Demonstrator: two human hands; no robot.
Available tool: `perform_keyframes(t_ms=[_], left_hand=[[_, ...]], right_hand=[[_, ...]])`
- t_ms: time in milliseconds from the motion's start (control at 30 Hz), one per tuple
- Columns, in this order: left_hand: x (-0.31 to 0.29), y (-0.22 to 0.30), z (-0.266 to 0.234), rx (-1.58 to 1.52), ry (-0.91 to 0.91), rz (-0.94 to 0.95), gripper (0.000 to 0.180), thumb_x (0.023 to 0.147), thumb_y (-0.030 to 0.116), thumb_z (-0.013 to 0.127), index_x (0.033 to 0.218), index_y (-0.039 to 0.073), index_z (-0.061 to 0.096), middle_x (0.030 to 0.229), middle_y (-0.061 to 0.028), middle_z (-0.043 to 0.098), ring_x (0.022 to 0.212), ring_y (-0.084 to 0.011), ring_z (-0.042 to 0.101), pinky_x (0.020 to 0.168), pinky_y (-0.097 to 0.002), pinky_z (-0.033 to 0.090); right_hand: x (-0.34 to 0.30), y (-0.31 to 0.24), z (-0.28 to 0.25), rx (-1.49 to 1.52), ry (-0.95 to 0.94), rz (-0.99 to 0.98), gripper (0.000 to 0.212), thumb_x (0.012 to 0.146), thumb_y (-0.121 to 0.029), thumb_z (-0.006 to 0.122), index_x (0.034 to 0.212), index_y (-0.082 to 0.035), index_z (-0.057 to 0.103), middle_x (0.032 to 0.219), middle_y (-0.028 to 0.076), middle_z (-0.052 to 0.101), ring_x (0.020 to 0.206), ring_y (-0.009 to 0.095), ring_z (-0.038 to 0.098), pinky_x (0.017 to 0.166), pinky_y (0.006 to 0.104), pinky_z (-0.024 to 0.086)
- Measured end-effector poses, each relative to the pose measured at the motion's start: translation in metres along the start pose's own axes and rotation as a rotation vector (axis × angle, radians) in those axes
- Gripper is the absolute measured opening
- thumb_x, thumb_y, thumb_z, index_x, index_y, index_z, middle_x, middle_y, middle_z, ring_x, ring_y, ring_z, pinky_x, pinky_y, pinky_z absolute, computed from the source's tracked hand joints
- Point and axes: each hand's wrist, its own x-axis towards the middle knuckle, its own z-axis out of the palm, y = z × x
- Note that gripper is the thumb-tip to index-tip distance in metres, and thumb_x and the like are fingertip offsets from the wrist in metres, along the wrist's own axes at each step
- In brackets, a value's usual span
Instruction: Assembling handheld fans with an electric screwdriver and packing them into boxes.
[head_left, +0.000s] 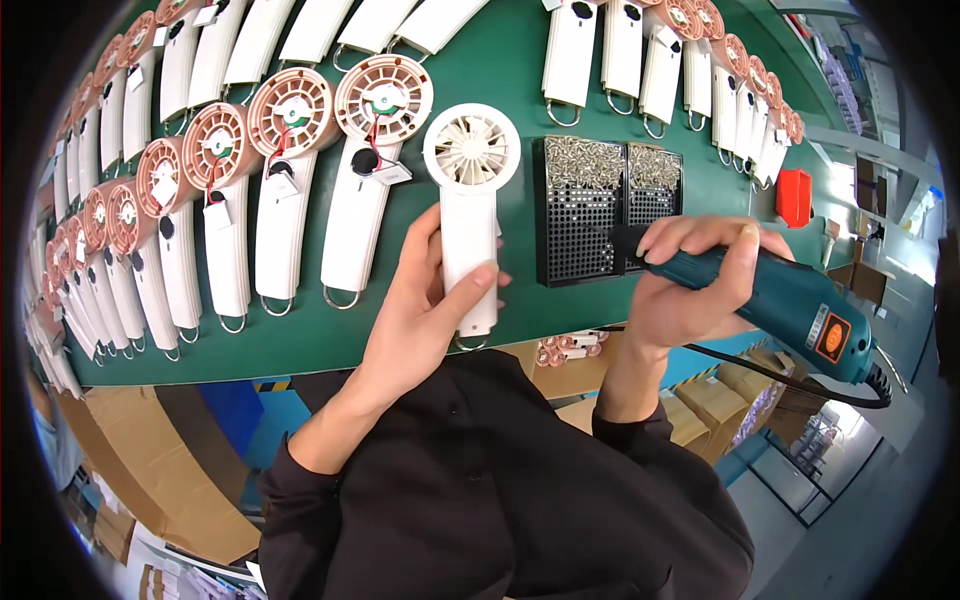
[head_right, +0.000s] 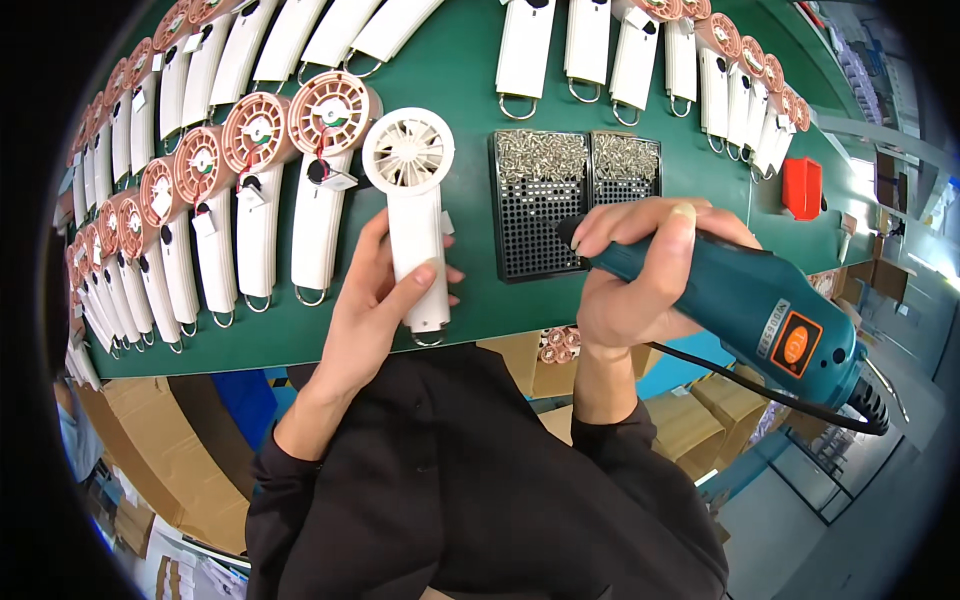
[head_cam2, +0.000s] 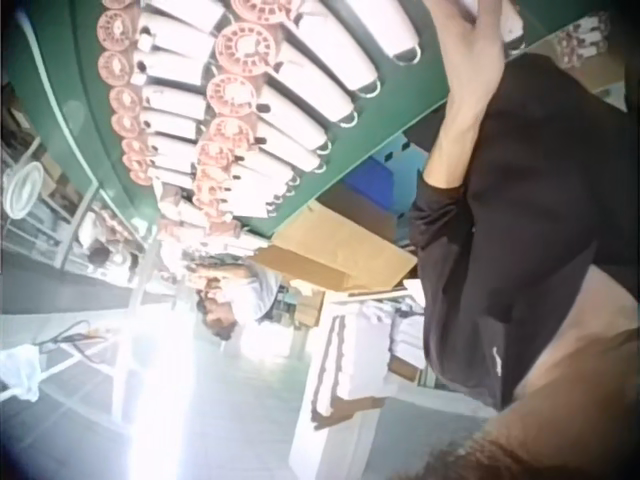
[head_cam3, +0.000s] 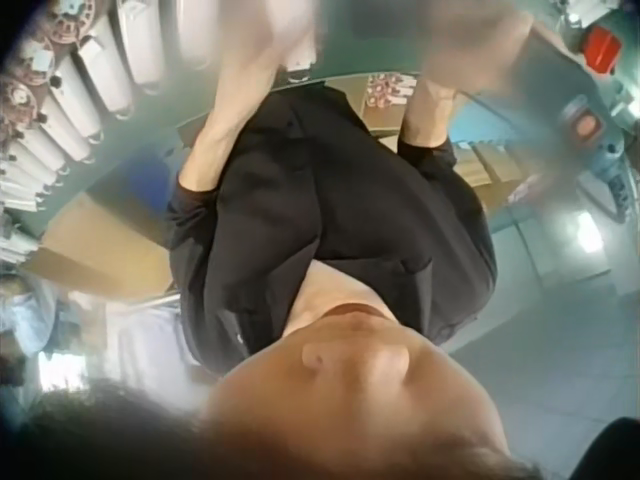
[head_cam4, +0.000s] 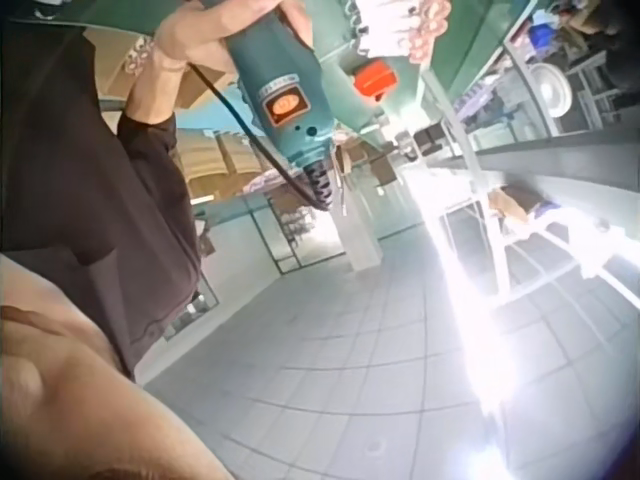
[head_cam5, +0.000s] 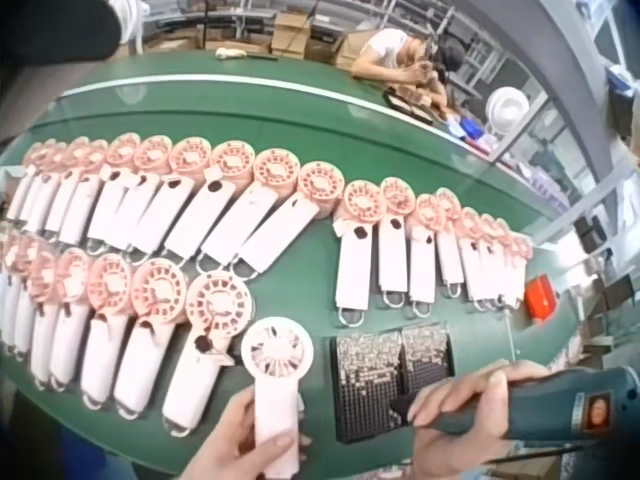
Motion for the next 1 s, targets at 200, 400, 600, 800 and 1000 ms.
perform_keyframes(t_ms=[200, 400, 600, 800, 1000], left_hand=[[0.008, 0.001, 0.001, -0.092, -0.056, 0.001, 0.067, 0.089, 0.0, 0.054, 0.141, 0.007, 0.013, 0.127, -0.0153, 0.048, 0.107, -0.0206, 0.057, 0.085, -0.0328, 0.047], [0.015, -0.001, -0.001, -0.062, -0.09, -0.063, 0.071, 0.09, 0.001, 0.054, 0.143, 0.01, 0.007, 0.124, -0.0163, 0.052, 0.109, -0.02, 0.055, 0.086, -0.0324, 0.047], [0.018, -0.006, 0.002, -0.071, -0.116, 0.015, 0.075, 0.09, 0.002, 0.054, 0.144, 0.011, 0.002, 0.124, -0.0171, 0.052, 0.11, -0.0205, 0.054, 0.089, -0.0333, 0.045], [0.017, -0.005, 0.003, -0.047, -0.132, 0.03, 0.072, 0.091, -0.002, 0.049, 0.144, 0.01, 0.002, 0.124, -0.0189, 0.052, 0.112, -0.0227, 0.055, 0.089, -0.0331, 0.046], [0.017, -0.009, 0.002, -0.042, -0.125, 0.047, 0.07, 0.091, -0.002, 0.048, 0.144, 0.008, 0.004, 0.123, -0.0182, 0.052, 0.111, -0.0223, 0.055, 0.088, -0.0327, 0.046]], right_hand=[[0.003, 0.008, 0.002, -0.004, -0.034, 0.011, 0.019, 0.085, -0.01, 0.05, 0.098, -0.003, 0.038, 0.055, 0.011, 0.044, 0.035, 0.018, 0.042, 0.034, 0.0316, 0.042], [0.002, 0.015, 0.001, -0.003, -0.109, 0.004, 0.019, 0.085, -0.01, 0.051, 0.095, -0.001, 0.037, 0.055, 0.011, 0.045, 0.036, 0.017, 0.044, 0.035, 0.0309, 0.043], [0.002, 0.009, 0.004, -0.058, -0.142, -0.045, 0.019, 0.085, -0.009, 0.051, 0.094, -0.001, 0.036, 0.056, 0.011, 0.046, 0.036, 0.018, 0.045, 0.035, 0.0316, 0.044], [-0.007, -0.021, -0.008, 0.182, -0.191, -0.042, 0.012, 0.093, -0.02, 0.037, 0.1, -0.011, 0.035, 0.064, 0.01, 0.043, 0.035, 0.02, 0.042, 0.034, 0.0352, 0.043], [-0.002, -0.014, 0.004, -0.044, -0.105, 0.044, 0.014, 0.089, -0.017, 0.041, 0.088, -0.004, 0.035, 0.059, 0.01, 0.043, 0.035, 0.02, 0.044, 0.036, 0.036, 0.044]])
